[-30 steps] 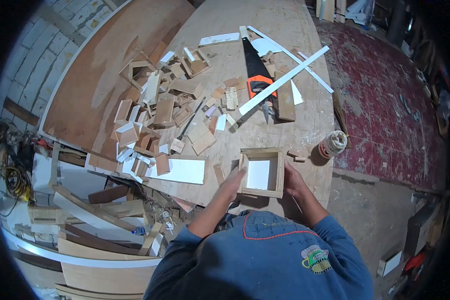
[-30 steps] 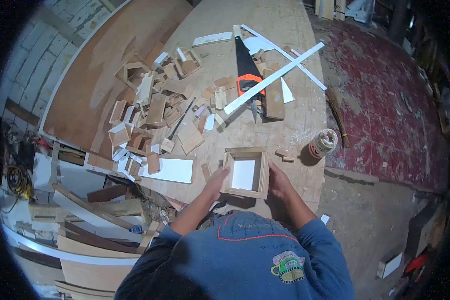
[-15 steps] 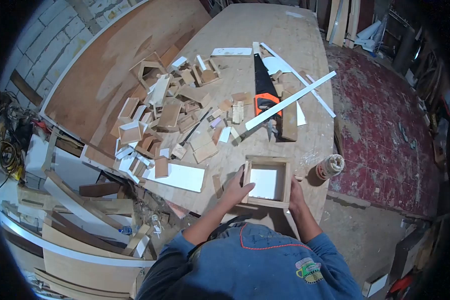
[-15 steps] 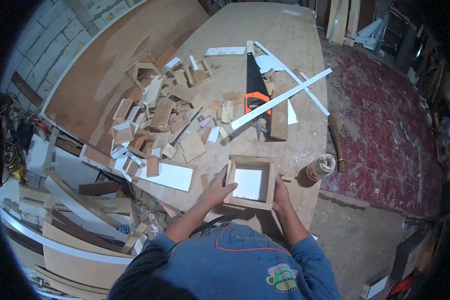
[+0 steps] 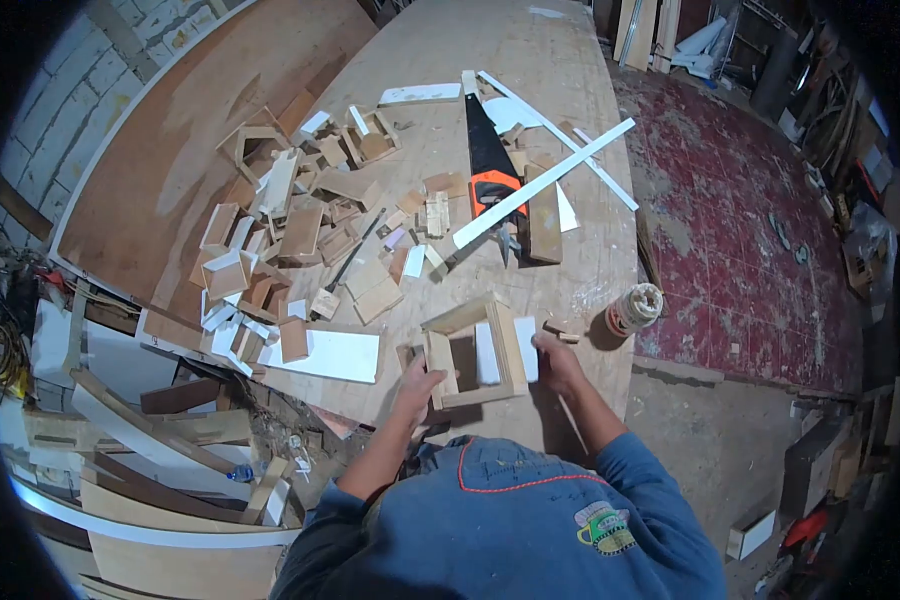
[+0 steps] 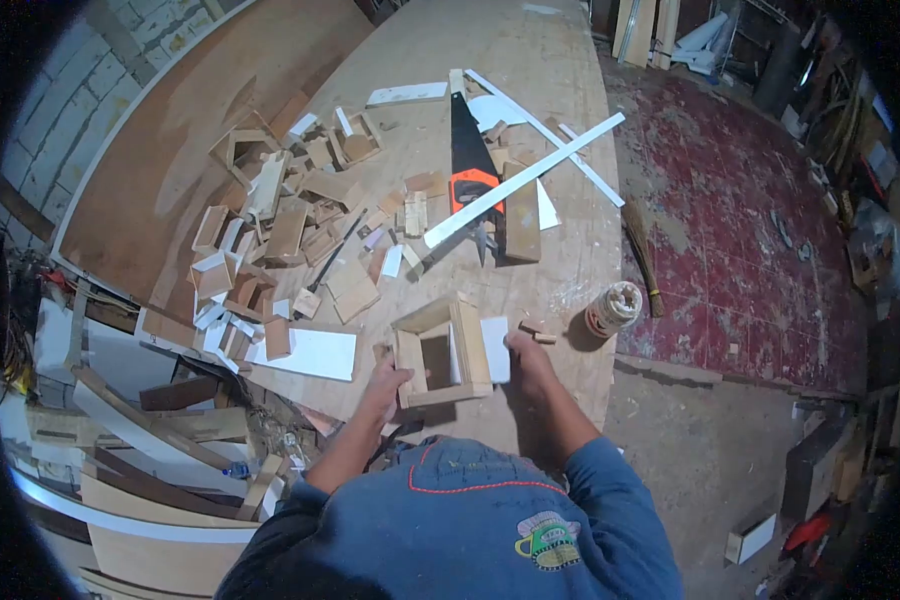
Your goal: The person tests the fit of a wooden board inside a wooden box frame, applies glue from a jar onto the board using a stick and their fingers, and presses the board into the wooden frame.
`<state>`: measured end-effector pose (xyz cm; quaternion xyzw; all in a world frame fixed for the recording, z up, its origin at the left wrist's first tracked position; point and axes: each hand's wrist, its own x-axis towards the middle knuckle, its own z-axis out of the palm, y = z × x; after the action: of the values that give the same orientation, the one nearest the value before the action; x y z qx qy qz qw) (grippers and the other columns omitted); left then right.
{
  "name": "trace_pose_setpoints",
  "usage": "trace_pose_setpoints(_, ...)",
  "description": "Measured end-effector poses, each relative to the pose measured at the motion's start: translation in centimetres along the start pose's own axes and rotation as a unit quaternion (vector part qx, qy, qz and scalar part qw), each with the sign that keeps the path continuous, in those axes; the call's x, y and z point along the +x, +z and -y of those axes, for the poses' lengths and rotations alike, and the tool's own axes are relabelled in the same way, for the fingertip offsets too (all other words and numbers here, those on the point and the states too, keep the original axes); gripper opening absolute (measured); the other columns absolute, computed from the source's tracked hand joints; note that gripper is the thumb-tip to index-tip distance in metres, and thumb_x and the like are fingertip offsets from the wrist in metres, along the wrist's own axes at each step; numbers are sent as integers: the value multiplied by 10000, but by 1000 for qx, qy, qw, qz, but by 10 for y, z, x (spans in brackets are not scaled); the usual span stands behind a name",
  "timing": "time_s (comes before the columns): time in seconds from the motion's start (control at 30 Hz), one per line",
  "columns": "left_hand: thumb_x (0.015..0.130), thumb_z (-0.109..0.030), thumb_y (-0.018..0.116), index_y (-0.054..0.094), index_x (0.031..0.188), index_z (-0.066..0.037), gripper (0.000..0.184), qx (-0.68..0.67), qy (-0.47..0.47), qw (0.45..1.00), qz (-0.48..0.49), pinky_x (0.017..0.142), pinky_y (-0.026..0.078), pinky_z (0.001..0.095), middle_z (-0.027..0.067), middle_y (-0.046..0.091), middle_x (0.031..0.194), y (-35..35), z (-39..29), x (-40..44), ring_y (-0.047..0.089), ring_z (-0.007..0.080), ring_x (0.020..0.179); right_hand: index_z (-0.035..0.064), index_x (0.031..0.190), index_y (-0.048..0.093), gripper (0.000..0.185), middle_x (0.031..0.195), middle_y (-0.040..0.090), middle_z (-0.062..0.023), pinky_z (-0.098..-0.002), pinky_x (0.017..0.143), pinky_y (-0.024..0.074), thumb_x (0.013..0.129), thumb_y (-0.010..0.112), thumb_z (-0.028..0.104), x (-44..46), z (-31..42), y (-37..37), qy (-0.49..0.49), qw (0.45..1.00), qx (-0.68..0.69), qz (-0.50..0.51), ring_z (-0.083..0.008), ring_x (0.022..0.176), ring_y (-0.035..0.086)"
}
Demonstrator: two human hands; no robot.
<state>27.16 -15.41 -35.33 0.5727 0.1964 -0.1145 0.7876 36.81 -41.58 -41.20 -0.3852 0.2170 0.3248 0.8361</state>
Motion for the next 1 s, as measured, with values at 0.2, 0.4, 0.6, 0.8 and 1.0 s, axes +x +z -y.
trace_pose_setpoints(0.2, 762, -34, 550, 402, 1269, 17, 531, -21, 45, 998, -33, 809, 526, 383, 159, 570, 1089, 2, -20, -4, 626, 263, 961, -11, 1294, 474, 567, 1120, 590, -155, -350, 871, 452, 864, 603, 335, 27, 23, -3, -342, 819, -444, -126, -251, 980, 578)
trace_pose_setpoints(0.4, 768, -3, 555, 418, 1266, -5, 517, 32, 107, 993, -47, 896, 463, 316, 121, 570, 1104, 16, -25, 11, 586, 204, 1026, 29, 1368, 392, 679, 1214, 566, -120, -327, 920, 426, 827, 641, 355, -47, 58, 71, -40, 915, -340, 212, -190, 1077, 554)
trace_pose_setpoints(0.6, 907, -348, 501, 522, 1199, -134, 362, -138, -12, 990, -4, 725, 444, 270, 29, 613, 1068, 7, -34, 27, 587, 138, 928, 78, 1316, 470, 693, 1131, 597, -58, -328, 875, 451, 672, 726, 65, -79, 58, 83, -231, 894, -327, 201, -194, 1005, 575)
trace_pose_setpoints(0.8, 910, -425, 497, 506, 1193, -57, 464, -202, -26, 978, 35, 805, 481, 307, 97, 612, 1071, 6, -63, 29, 617, 225, 865, 170, 1145, 586, 449, 1016, 611, -82, -446, 943, 411, 706, 662, 119, -93, 39, 77, -542, 448, -696, 149, -269, 976, 578)
trace_pose_setpoints(1.0, 731, -20, 657, 558, 1111, 1, 394, 16, -57, 998, -21, 759, 496, 288, 92, 605, 925, -18, -25, 31, 619, 179, 823, 213, 1139, 588, 356, 1070, 578, -40, -454, 987, 368, 792, 523, 167, -76, -10, 46, -522, 395, -737, 168, -218, 1028, 552)
